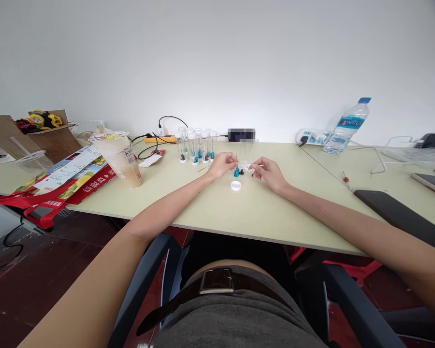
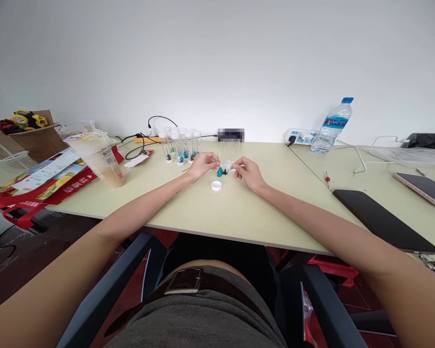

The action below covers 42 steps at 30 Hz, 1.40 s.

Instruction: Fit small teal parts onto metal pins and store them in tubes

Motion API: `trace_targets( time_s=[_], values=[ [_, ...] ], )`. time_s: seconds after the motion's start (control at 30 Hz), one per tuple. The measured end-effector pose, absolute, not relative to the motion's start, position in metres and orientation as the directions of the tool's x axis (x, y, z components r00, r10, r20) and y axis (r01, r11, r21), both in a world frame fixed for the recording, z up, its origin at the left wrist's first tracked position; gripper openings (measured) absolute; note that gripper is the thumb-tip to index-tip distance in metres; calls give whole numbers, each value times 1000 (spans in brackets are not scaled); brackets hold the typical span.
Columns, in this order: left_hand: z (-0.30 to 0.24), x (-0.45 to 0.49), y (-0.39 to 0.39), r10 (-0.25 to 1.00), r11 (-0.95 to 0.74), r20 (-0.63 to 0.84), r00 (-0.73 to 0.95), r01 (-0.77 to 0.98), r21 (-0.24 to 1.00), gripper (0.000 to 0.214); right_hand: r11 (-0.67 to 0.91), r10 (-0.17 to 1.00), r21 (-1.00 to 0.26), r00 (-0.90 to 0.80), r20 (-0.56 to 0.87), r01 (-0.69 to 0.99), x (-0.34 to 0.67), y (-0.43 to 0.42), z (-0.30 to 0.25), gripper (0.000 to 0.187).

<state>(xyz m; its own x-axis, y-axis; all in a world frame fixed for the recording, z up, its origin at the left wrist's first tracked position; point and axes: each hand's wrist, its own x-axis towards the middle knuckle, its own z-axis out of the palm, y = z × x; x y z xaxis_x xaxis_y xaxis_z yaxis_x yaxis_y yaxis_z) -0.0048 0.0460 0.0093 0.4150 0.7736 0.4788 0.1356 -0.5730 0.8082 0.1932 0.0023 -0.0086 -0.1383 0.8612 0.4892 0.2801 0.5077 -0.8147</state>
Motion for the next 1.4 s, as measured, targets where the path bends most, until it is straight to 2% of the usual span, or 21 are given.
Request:
trace_targets(
  time_s=[0.63,1.07,1.4],
  values=[
    [10,-2,42,777,-572,467,423,162,804,7,520,854,-822,-108,509,233,194,6,-11,21],
    [12,-3,39,769,-588,464,441,201,784,4,455,880,-868,48,472,202,194,7,-9,23],
    [10,-2,41,736,-641,496,460,238,730,3,456,881,-867,36,472,202,196,10,-12,19]
  ],
)
